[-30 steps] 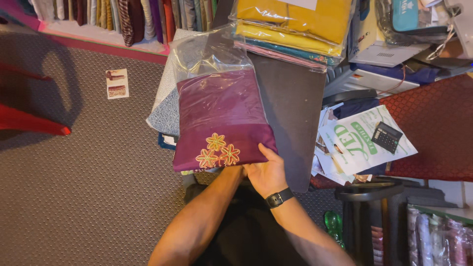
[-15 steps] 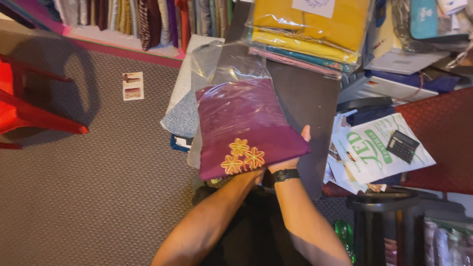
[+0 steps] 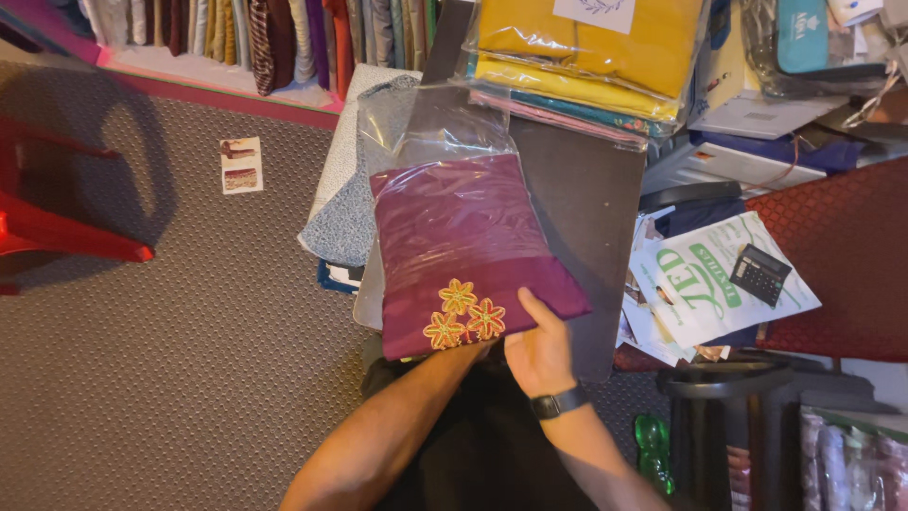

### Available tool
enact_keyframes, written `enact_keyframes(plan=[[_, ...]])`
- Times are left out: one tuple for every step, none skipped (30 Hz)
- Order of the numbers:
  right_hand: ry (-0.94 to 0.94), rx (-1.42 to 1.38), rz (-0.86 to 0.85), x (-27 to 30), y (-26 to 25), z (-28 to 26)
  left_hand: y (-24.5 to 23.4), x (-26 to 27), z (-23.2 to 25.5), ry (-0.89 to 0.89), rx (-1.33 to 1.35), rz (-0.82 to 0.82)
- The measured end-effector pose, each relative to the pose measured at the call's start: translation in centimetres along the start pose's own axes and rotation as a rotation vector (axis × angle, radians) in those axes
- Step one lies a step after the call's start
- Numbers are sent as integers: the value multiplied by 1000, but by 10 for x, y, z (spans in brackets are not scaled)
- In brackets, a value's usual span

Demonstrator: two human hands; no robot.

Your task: The person takes a folded purple garment from a shelf, removes it from a plastic bag, and unfolds it to show a floral print pattern. The person then refolds the purple garment, places it back inside the plastic bag, and sets it on a table.

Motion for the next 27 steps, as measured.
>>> enact_keyframes(plan=[[-4,-3,4,-14,-9,0,-1,2,1,-3,-6,-3],[-21,-37,23,-29,-17,1,-4,3,2,-6,-12,0],[-38,-71,42,-44,-24,1,-7,3,3,-8,-19,3],[-37,-68,42,-49,-28,-1,-5,4,1,-14,-20,7],[-30,-96,49,-53,-31,-4,-4,5,-2,-19,-21,12],[-22,-126,52,-59,-32,-5,-5,4,-4,-23,-24,19],[-20,-125,49,-66,-35,-4,-7,3,-5,-26,-27,26],[-6,-160,59,-72,-40,-5,-5,3,-7,-31,-28,29],[7,-194,68,-78,-45,-6,-2,3,-9,-36,-29,31],[11,-193,68,-68,-33,0,-6,5,-9,-42,-32,37],[40,-233,66,-58,-21,7,-10,7,-10,-49,-35,43],[68,-272,66,-47,-11,13,-13,11,-11,-57,-38,47],[72,-270,68,-39,-11,29,-12,14,-15,-65,-41,52],[133,-188,53,-33,-9,43,-9,12,-15,-64,-40,56],[194,-105,37,-27,-7,58,-7,10,-15,-64,-40,61],[199,-101,35,-39,-16,61,-10,13,-15,-71,-40,69],[203,-39,5,-51,-24,64,-14,17,-16,-78,-41,78],[203,23,-26,-64,-32,67,-16,18,-15,-81,-40,86],[205,27,-30,-68,-34,70,-16,19,-17,-84,-40,93],[149,2,4,-74,-35,70,-15,18,-17,-87,-38,101],[92,-23,38,-79,-36,70,-14,18,-17,-90,-36,109],[102,-19,32,-81,-35,72,-11,16,7,-98,-37,124],[62,-19,49,-83,-34,72,-7,15,31,-107,-38,138],[12,-24,71,-85,-34,69,-1,16,56,-110,-43,142],[12,-26,70,-87,-32,72,0,15,62,-113,-48,145],[-24,-50,84,-90,-30,73,2,12,69,-114,-51,151],[-61,-74,98,-93,-28,73,5,10,76,-115,-53,157]])
Point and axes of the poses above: each hand's wrist, its own x-axis away from the middle knuckle, its own y-axis out of the palm, z = x × y, the point moved 3 cm from there along -x, towards the middle knuckle, and after that the axes turned 15 degrees about -x, right-handed, at the moved point
